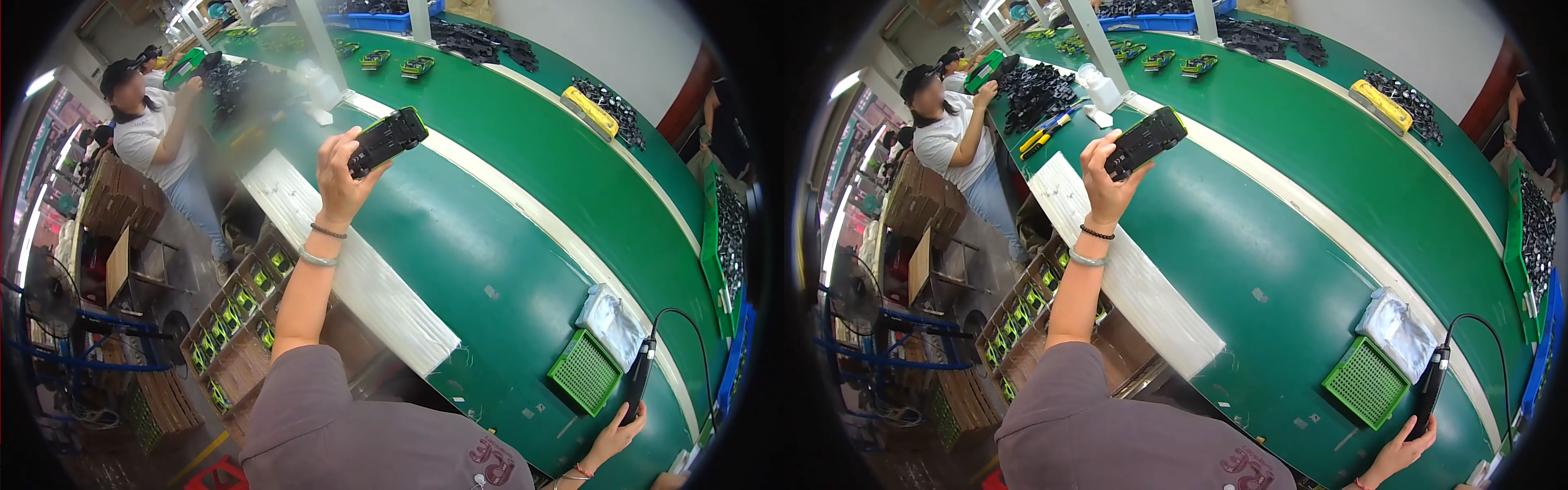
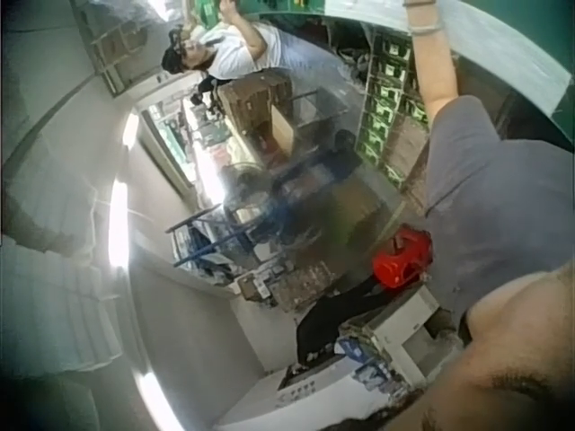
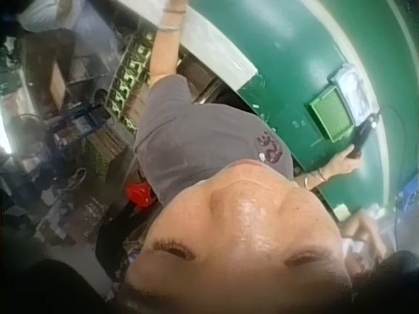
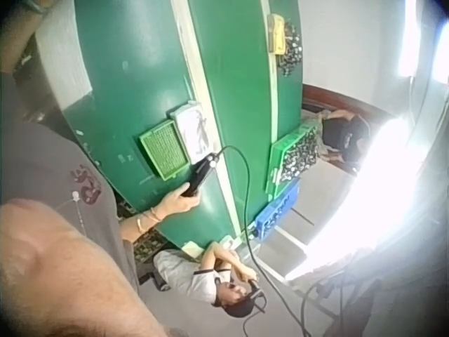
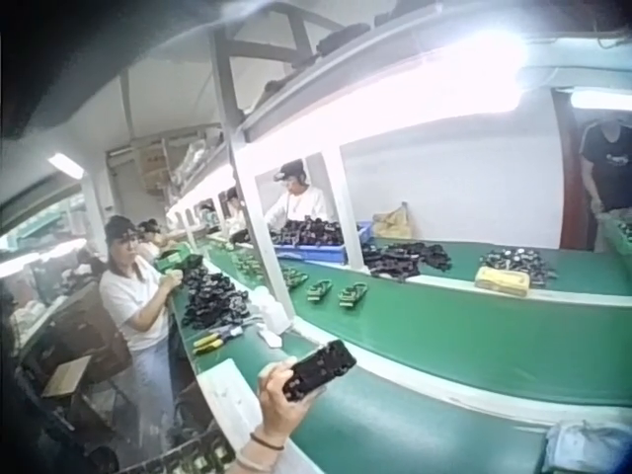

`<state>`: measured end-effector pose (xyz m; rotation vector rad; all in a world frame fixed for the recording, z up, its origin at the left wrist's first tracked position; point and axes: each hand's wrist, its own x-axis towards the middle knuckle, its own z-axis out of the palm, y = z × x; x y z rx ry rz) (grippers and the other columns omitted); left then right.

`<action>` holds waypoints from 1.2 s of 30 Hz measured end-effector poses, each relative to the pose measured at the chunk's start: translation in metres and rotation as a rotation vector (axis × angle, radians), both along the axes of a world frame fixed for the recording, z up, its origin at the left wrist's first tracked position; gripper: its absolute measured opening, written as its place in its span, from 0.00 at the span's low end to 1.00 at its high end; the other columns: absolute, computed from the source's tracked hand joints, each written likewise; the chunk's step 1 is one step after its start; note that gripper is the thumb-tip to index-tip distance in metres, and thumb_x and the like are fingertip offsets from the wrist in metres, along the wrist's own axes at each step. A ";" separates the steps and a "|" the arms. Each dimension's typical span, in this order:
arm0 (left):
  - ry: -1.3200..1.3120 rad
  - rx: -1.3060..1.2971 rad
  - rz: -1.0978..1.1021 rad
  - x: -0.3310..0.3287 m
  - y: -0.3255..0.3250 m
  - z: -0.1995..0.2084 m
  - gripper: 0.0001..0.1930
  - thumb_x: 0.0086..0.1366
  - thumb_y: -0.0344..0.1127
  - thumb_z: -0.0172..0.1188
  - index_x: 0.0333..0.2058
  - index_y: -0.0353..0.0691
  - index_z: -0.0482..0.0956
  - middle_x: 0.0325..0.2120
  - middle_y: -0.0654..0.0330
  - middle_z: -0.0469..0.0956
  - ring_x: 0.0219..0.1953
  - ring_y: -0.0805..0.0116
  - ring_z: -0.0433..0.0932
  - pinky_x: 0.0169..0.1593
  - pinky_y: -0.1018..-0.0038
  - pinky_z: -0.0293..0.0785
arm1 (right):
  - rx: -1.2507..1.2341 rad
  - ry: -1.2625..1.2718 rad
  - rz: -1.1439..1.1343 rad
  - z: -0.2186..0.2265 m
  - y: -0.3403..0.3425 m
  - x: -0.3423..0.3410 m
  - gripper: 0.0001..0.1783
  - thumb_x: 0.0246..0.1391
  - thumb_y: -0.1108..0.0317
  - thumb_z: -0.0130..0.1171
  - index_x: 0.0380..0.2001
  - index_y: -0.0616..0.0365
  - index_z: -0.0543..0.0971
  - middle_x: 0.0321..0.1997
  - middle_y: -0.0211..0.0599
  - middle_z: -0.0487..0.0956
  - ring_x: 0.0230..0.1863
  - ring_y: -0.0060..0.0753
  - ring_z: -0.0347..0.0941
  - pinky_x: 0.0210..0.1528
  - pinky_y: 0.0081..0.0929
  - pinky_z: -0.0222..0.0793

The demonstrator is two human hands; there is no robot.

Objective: The person fastens screws into the underside of toy cars using an electric screwdriver and places the assembled cars one by one into slots of a cardboard box.

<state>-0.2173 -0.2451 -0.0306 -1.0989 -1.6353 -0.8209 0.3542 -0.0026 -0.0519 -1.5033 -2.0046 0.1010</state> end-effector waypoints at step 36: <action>-0.402 -0.599 -1.159 0.248 0.232 0.024 0.19 0.43 0.38 0.69 0.33 0.37 0.72 0.35 0.56 0.74 0.40 0.56 0.71 0.44 0.66 0.70 | -0.115 0.688 0.302 0.053 0.030 -0.015 0.21 0.48 0.73 0.57 0.46 0.62 0.64 0.31 0.32 0.71 0.30 0.22 0.68 0.33 0.19 0.66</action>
